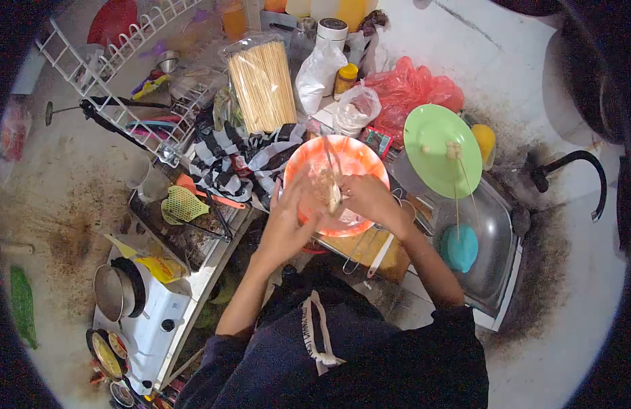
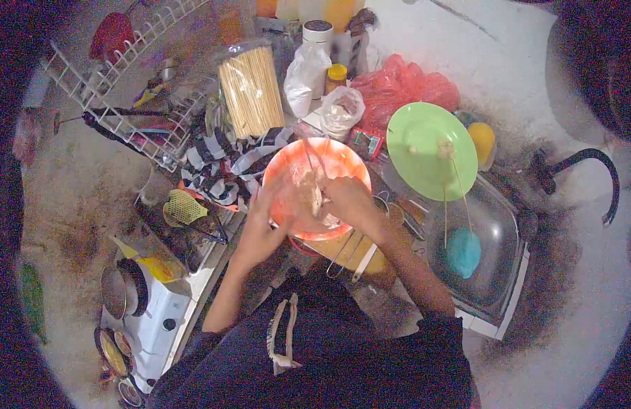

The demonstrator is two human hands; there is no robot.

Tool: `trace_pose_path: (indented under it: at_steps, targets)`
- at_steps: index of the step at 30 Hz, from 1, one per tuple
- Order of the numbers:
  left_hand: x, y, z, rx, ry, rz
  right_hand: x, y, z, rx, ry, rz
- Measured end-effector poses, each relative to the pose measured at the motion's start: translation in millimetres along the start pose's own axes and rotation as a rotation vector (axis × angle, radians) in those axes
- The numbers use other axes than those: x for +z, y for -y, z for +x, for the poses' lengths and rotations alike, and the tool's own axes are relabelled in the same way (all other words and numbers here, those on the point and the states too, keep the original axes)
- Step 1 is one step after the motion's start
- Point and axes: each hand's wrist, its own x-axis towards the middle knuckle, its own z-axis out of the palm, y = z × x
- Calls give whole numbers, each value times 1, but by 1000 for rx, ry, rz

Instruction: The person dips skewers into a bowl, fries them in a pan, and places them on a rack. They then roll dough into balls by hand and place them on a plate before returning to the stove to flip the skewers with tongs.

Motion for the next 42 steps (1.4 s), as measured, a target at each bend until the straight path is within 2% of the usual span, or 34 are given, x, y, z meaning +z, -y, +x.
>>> trace_pose_path:
  at_steps: [2,3,5,6,8,9,11,12,14,18,20,24,26,36,39,41,42]
  targets:
    - [-5,4,21,95,-141,-92,6,-2,1,-55,-56,-27]
    - [-6,7,34,97,-139,-94,6,-2,0,-52,-58,-27]
    - [-9,14,61,383,73,141,6,0,-1,-40,20,-61]
    - [-6,21,72,382,71,142,4,1,-1,-43,21,-62]
    - [6,37,92,672,234,540,0,3,0,-46,44,-33]
    - [7,39,99,673,230,541,0,2,-1,-48,43,-36]
    - [9,42,109,664,480,799,4,-1,-4,-20,-6,74]
    - [6,40,115,667,482,799,4,-1,-6,-18,-8,76]
    - [-6,38,122,782,649,732,5,0,-7,-208,-58,-93]
    - [-10,51,118,736,685,584,11,7,-6,-151,-111,-49]
    - [-12,54,114,756,554,514,6,16,-7,77,-30,77]
    - [-13,49,115,702,592,555,12,13,-5,73,-47,-13]
    - [-13,46,115,645,624,626,11,16,-8,69,-126,-3]
    - [-8,50,116,675,597,513,8,22,-12,149,-183,-43]
    - [-6,51,118,651,611,576,0,23,-17,127,-175,6]
    - [-5,54,120,711,577,555,-8,18,-24,108,-134,242]
    - [-5,53,121,709,574,556,-17,18,-27,106,-132,240]
